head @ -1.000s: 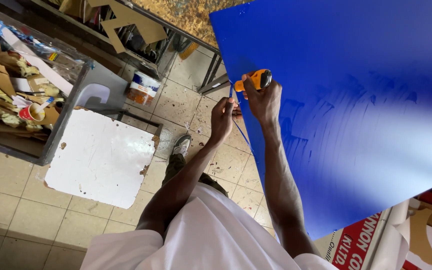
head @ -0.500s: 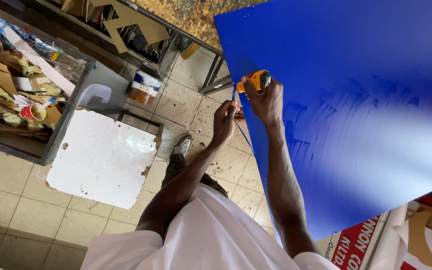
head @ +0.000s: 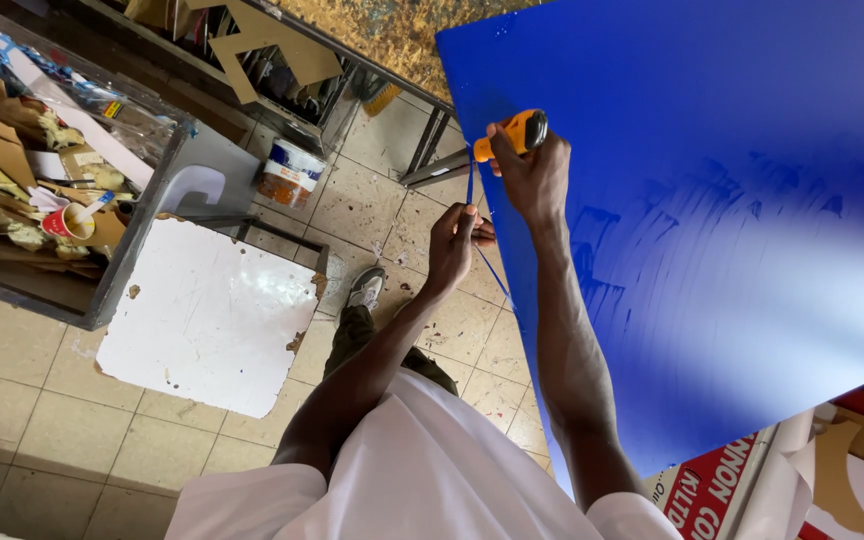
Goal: Applying blue vinyl to a board and trimming the excess material from the edges using a utility knife
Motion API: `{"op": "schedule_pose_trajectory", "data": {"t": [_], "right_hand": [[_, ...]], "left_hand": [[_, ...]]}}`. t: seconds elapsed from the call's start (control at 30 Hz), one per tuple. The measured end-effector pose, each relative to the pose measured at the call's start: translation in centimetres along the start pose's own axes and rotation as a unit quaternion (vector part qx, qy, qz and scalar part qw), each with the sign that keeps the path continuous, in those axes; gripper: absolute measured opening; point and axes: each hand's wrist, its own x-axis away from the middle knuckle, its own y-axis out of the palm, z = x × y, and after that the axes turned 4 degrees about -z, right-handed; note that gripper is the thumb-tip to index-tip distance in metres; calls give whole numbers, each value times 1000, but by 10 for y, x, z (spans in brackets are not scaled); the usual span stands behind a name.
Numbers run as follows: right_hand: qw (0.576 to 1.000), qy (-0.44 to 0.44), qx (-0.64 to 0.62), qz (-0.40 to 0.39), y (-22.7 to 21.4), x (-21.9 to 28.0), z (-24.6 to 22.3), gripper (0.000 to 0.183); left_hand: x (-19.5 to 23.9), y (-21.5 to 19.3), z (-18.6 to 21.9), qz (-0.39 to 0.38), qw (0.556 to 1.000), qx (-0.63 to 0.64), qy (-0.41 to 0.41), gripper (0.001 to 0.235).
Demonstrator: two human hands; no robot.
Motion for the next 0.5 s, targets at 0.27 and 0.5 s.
{"op": "schedule_pose_trajectory", "data": {"t": [0.27,0.5], "right_hand": [[1000,-2,0,-1,14,-44,3,26],[1000,21,7,-12,14,-63,6,29]], "left_hand": [[-12,-22,-6,-24,999,-15,-21,44],[-57,-36,67,59,967,-247,-16,83]]}}
